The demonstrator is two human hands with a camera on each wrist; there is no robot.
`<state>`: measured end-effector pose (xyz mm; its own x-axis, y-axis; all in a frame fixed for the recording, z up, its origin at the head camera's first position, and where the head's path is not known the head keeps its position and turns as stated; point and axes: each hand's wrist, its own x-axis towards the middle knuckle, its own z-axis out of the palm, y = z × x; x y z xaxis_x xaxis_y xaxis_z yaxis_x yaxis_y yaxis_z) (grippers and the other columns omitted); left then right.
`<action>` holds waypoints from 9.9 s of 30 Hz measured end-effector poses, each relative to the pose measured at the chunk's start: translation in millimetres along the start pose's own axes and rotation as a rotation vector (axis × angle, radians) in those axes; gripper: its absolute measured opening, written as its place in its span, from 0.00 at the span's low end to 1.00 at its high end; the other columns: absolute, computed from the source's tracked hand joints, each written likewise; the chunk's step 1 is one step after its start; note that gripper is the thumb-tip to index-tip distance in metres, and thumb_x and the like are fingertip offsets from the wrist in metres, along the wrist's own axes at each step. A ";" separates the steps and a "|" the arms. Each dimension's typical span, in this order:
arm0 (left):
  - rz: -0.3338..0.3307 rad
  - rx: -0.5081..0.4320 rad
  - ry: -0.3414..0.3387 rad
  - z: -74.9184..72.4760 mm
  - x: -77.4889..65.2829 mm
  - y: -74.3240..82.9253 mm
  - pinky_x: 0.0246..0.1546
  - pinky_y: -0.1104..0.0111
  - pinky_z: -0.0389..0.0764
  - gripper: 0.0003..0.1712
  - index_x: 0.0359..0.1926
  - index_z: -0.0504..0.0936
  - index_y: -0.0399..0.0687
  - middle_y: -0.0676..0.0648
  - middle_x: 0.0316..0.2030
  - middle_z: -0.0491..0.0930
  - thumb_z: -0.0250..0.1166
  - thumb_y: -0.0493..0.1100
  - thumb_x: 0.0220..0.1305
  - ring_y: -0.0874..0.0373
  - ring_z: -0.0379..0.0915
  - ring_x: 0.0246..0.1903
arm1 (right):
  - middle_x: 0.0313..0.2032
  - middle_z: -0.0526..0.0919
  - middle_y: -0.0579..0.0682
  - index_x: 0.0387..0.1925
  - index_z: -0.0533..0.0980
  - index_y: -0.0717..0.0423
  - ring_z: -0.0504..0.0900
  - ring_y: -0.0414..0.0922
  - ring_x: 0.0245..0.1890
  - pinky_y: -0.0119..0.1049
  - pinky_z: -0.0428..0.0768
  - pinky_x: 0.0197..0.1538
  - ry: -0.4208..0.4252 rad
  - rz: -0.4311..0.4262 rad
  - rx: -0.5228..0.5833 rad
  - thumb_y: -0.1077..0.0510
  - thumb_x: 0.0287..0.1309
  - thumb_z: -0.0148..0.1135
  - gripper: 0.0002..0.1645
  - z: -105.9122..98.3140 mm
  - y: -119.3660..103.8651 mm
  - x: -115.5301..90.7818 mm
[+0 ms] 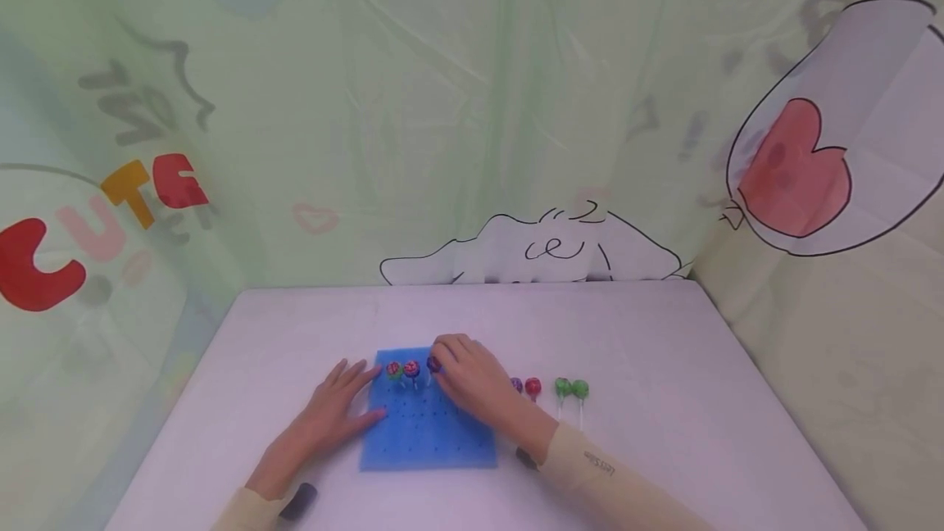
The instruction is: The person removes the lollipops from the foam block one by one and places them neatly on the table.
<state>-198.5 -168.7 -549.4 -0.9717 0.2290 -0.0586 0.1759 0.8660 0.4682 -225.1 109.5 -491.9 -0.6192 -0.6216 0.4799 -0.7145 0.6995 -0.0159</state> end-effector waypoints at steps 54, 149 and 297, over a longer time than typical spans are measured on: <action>0.015 0.002 0.017 0.2 -1.6 -0.8 0.74 0.36 0.49 0.46 0.75 0.64 0.62 0.42 0.78 0.55 0.64 0.70 0.61 0.37 0.38 0.79 | 0.47 0.85 0.44 0.50 0.80 0.48 0.82 0.51 0.52 0.43 0.83 0.53 -0.452 0.304 0.786 0.53 0.64 0.67 0.14 -35.0 47.4 -15.0; 0.015 0.013 0.017 1.5 -0.3 -1.4 0.74 0.36 0.48 0.45 0.75 0.64 0.63 0.43 0.78 0.55 0.64 0.70 0.61 0.37 0.39 0.79 | 0.48 0.85 0.52 0.54 0.78 0.61 0.81 0.39 0.45 0.29 0.82 0.49 -0.535 0.391 0.740 0.56 0.66 0.65 0.18 -87.4 153.2 -117.1; 0.038 0.013 0.030 0.4 -1.8 -2.3 0.74 0.35 0.50 0.45 0.75 0.64 0.60 0.41 0.77 0.57 0.64 0.69 0.62 0.37 0.40 0.79 | 0.55 0.80 0.47 0.64 0.73 0.49 0.83 0.45 0.53 0.42 0.86 0.54 -0.249 0.089 0.299 0.50 0.65 0.66 0.28 -0.1 7.8 1.7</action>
<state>-197.1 -170.9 -550.8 -0.9686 0.2482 -0.0141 0.2144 0.8629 0.4577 -231.7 114.0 -491.2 -0.7167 -0.6556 0.2380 -0.6951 0.6437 -0.3200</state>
